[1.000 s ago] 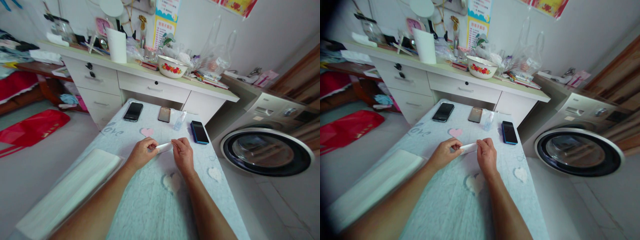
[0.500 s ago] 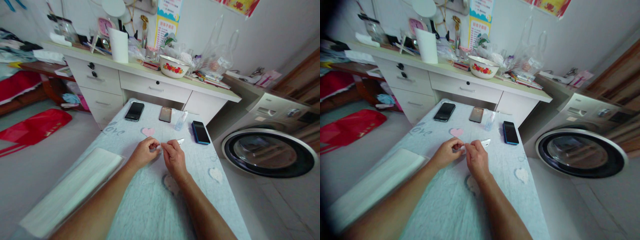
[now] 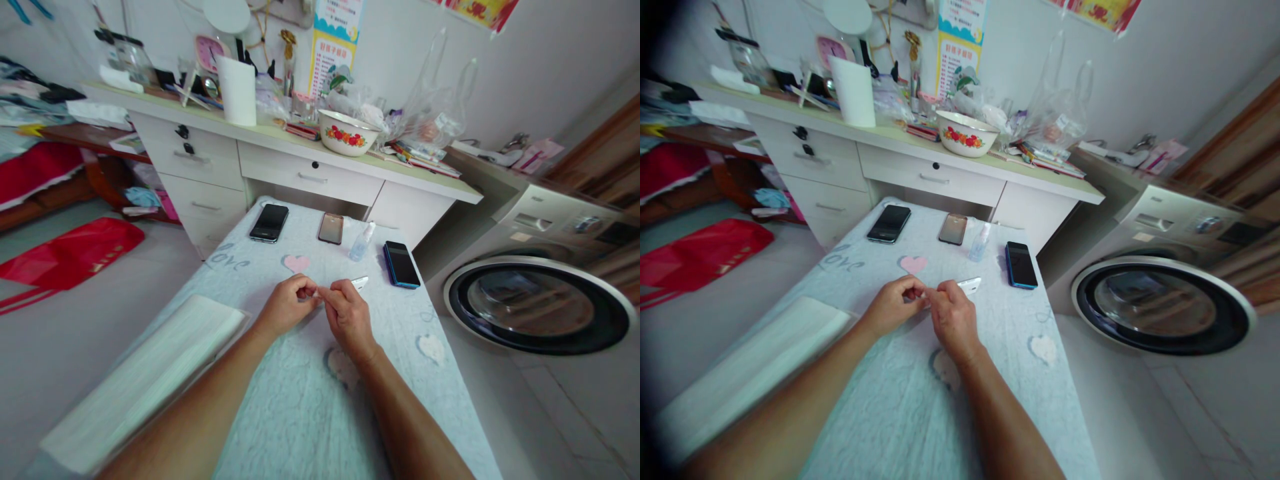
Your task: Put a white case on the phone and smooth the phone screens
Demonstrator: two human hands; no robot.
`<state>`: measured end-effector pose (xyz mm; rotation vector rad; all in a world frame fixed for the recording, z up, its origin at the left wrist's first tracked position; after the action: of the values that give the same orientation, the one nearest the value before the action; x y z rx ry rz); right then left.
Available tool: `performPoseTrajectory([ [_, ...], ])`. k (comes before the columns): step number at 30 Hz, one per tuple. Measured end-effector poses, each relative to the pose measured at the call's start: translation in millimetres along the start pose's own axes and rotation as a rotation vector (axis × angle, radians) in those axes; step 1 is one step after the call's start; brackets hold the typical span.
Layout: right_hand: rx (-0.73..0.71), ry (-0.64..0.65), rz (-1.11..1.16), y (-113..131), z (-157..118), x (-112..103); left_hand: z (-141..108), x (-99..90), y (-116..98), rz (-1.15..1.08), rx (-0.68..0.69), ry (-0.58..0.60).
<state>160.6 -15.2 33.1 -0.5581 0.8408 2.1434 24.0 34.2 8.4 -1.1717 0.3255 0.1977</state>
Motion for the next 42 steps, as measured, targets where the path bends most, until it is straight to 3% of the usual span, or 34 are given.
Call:
performPoseTrajectory([
  [8,0.071,-0.072,-0.054,-21.9,-0.8,-9.0,0.0,-1.8,-2.9,0.016,-0.032,0.024],
  [22,0.044,-0.078,-0.023,-12.8,1.0,-7.7,0.5,-7.9,-11.5,0.017,0.034,-0.052],
  [31,0.001,-0.003,0.001,1.2,-1.1,1.6,1.2,-5.7,-7.2,-0.037,-0.022,-0.052],
  [42,0.048,-0.060,-0.031,-15.2,1.5,-6.5,1.2,-5.6,-3.3,0.013,-0.035,-0.039],
])
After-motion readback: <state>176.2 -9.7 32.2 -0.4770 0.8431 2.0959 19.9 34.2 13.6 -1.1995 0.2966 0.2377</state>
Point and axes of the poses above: each hand's wrist, its own z-axis towards the middle knuckle, its own x-axis out of the palm, y = z × x, the point moved 4 cm from there along z, towards the middle knuckle, and after that the axes turned 10 degrees about -y, right-handed, at the moved point
